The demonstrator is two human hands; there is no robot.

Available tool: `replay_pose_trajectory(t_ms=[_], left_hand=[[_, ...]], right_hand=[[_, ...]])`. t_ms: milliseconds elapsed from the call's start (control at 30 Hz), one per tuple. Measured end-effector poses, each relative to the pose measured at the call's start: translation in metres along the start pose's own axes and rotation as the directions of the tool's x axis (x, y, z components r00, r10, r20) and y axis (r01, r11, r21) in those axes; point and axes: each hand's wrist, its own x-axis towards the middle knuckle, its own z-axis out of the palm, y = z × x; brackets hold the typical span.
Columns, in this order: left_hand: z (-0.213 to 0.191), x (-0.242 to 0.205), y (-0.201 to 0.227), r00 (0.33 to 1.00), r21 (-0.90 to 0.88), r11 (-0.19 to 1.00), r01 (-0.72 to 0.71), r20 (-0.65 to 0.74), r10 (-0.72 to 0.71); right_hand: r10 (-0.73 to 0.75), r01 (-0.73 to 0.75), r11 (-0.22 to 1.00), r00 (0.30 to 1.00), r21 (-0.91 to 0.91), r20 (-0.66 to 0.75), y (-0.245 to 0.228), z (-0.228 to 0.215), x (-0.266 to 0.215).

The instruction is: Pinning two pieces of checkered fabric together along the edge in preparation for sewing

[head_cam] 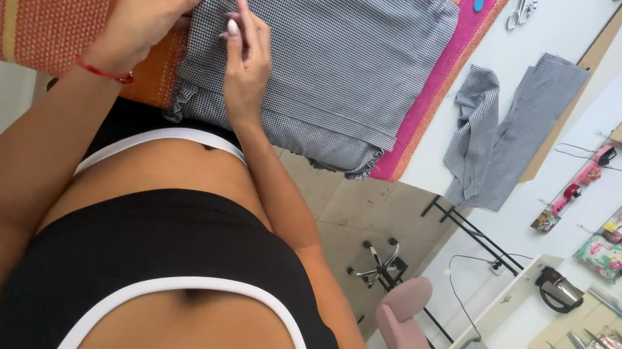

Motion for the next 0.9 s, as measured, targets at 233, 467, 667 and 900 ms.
replay_pose_trajectory(t_ms=[233, 467, 667, 900], left_hand=[[0.009, -0.018, -0.027, 0.959, 0.271, 0.936, -0.224, -0.108, 0.261], [-0.008, -0.013, -0.071, 0.948, 0.530, 0.835, -0.152, -0.161, 0.275], [-0.017, -0.012, -0.068, 0.911, 0.502, 0.831, -0.241, -0.179, 0.373], [0.000, -0.018, -0.071, 0.868, 0.462, 0.824, -0.328, -0.197, 0.456]], right_hand=[[-0.235, 0.230, 0.945, 0.972, -0.233, 0.007, -0.028, -0.003, 0.037], [-0.538, 0.786, 0.372, 0.617, -0.495, 0.575, -0.050, 0.079, 0.093], [-0.505, 0.772, 0.437, 0.636, -0.463, 0.583, -0.006, 0.119, 0.113], [-0.623, 0.823, 0.420, 0.568, -0.382, 0.538, -0.049, 0.093, 0.087]])
